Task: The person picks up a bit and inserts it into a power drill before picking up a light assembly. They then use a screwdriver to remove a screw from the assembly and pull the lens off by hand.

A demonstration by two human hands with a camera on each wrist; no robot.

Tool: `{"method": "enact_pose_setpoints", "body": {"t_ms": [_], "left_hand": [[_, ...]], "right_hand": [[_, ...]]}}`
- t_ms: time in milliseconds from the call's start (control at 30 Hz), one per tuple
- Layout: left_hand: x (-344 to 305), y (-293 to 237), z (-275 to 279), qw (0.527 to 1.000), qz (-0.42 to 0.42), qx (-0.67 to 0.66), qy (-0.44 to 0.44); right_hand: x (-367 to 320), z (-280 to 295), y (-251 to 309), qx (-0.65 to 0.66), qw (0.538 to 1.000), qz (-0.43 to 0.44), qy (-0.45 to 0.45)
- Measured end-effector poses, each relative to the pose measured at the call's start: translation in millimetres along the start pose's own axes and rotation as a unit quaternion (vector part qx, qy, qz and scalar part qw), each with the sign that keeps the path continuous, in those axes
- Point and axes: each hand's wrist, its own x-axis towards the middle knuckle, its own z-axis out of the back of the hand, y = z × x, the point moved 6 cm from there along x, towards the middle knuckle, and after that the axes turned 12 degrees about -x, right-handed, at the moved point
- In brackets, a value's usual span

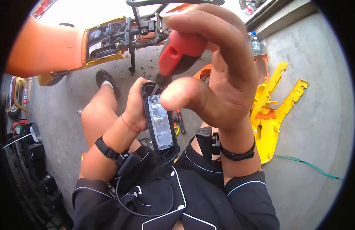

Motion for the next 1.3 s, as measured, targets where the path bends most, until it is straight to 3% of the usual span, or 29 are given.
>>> {"method": "enact_pose_setpoints", "body": {"t_ms": [100, 167, 400, 533, 667, 700, 767, 1200, 1267, 1300], "left_hand": [[-1, -7, 0, 0.999, -0.033, -0.003, -0.027], [-1, -14, 2, 0.998, -0.06, 0.001, -0.036], [-6, -15, 7, 0.993, -0.047, -0.006, -0.108], [0, -21, 10, 0.991, -0.073, -0.012, -0.112], [-2, -21, 8, 0.99, -0.106, -0.024, -0.088], [-4, -20, 6, 0.99, -0.106, -0.027, -0.088], [-10, -24, 7, 0.983, -0.126, -0.026, -0.133], [-11, -17, 14, 0.987, -0.088, -0.038, -0.133], [-12, -19, 13, 0.988, -0.1, -0.026, -0.112], [-12, -20, 14, 0.988, -0.101, -0.036, -0.109]], "right_hand": [[-8, 16, -4, -0.131, 0.991, -0.035, -0.008], [-10, 19, -11, -0.102, 0.992, -0.068, -0.009], [-5, 17, -43, 0.096, 0.991, -0.06, 0.076], [-2, 12, -63, 0.213, 0.969, -0.125, 0.022], [-1, 24, -77, 0.126, 0.985, -0.118, -0.008], [-4, 27, -82, 0.108, 0.982, -0.143, -0.051], [-5, 27, -85, 0.122, 0.972, -0.174, -0.099], [4, -7, -75, 0.165, 0.968, -0.187, -0.032], [4, 6, -78, 0.085, 0.983, -0.156, -0.04], [2, 7, -74, -0.015, 0.99, -0.128, -0.06]]}}
